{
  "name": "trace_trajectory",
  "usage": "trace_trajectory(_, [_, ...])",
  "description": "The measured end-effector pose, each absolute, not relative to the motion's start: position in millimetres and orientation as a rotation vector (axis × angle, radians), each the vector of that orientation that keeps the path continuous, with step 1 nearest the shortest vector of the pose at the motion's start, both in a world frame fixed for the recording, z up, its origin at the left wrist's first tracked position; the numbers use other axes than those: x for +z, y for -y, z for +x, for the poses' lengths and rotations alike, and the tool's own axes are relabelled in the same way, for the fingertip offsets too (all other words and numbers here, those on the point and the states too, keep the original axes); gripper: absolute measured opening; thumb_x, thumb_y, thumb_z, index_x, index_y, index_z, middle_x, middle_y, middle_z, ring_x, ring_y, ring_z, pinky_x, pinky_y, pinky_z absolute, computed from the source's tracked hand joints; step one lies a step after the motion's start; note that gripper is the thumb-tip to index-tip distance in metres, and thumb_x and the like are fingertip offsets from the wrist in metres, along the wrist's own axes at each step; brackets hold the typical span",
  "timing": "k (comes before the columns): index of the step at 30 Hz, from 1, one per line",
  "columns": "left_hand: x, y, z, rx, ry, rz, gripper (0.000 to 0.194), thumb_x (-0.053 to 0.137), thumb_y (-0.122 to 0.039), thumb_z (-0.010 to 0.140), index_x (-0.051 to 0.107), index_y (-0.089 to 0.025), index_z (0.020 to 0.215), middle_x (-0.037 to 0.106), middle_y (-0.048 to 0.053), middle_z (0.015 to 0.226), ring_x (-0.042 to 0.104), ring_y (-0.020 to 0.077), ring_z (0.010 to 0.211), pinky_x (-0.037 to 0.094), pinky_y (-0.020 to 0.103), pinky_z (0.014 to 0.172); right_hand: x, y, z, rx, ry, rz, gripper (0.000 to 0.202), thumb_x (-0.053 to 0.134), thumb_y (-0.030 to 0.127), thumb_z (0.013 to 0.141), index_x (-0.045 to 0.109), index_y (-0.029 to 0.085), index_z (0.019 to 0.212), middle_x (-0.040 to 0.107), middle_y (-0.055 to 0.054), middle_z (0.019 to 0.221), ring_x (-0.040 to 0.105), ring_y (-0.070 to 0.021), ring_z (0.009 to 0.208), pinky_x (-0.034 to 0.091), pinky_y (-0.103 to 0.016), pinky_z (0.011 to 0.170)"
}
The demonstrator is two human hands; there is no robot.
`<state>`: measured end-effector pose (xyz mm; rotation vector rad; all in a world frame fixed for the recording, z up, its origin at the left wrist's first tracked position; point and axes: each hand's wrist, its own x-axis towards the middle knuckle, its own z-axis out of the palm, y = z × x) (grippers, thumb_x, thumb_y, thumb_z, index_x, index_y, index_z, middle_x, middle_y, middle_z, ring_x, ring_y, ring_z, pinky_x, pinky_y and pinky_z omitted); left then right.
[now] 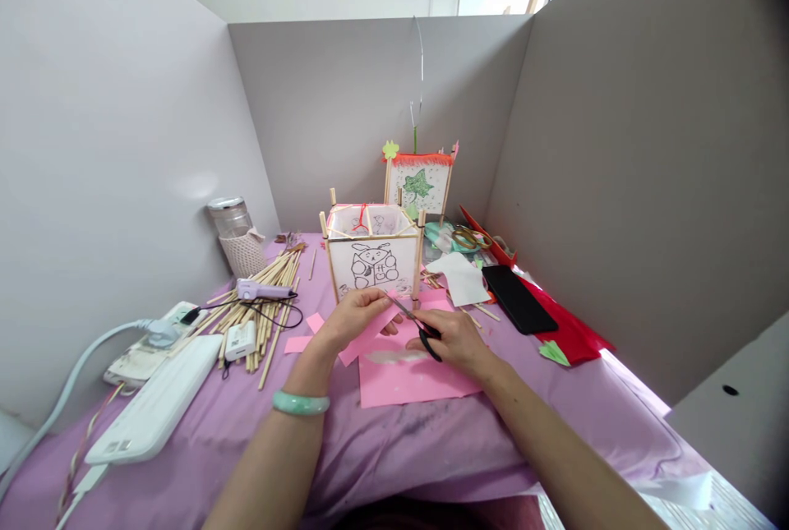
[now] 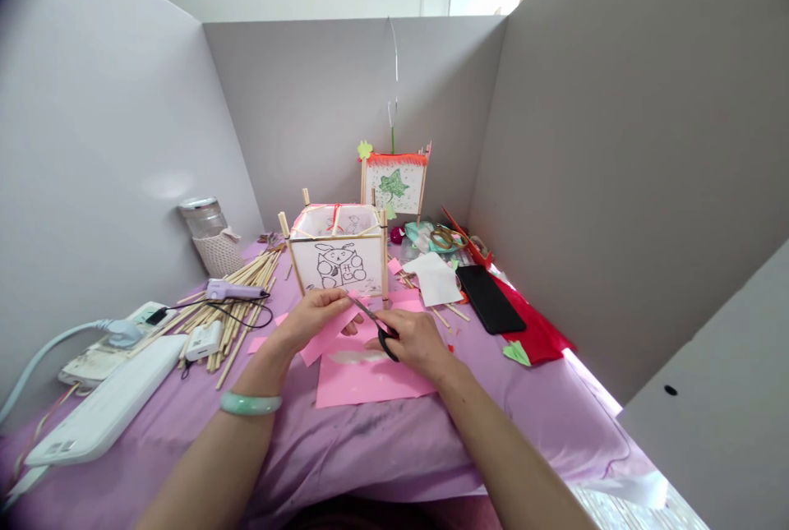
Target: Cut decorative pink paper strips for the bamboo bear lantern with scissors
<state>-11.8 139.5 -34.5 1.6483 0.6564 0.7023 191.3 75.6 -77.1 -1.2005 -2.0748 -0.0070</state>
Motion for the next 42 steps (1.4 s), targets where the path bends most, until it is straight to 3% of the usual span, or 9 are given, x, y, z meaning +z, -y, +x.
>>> trace_trajectory(11, [-31.8, -135.7, -10.4, 0.658, -0.64, 1.65, 0.032, 0.055, -0.043, 0.082, 0.062, -0.012, 0.078, 0.066, 0.007, 0.064, 0.064, 0.0163, 0.06, 0.051, 0.027, 0.062, -75.5, -74.1, 188.0, -0.004, 2.061, -1.197, 0.045, 0.064, 0.051, 0.075, 0.062, 0.019, 0.107, 0.06, 0.001, 0.068, 0.049, -0.0098, 0.056, 0.031, -0.02, 0.054])
trace_trajectory(42, [-32.5, -138.4, -12.1, 0.734, -0.662, 1.618, 0.032, 0.057, -0.045, 0.079, 0.06, -0.014, 0.084, 0.066, 0.006, 0.07, 0.063, 0.0156, 0.061, 0.05, 0.027, 0.063, -75.0, -74.4, 188.4, 0.012, 2.049, -1.241, 0.048, 0.063, 0.054, 0.074, 0.062, 0.019, 0.108, 0.06, 0.0, 0.068, 0.049, -0.0106, 0.057, 0.032, -0.021, 0.054])
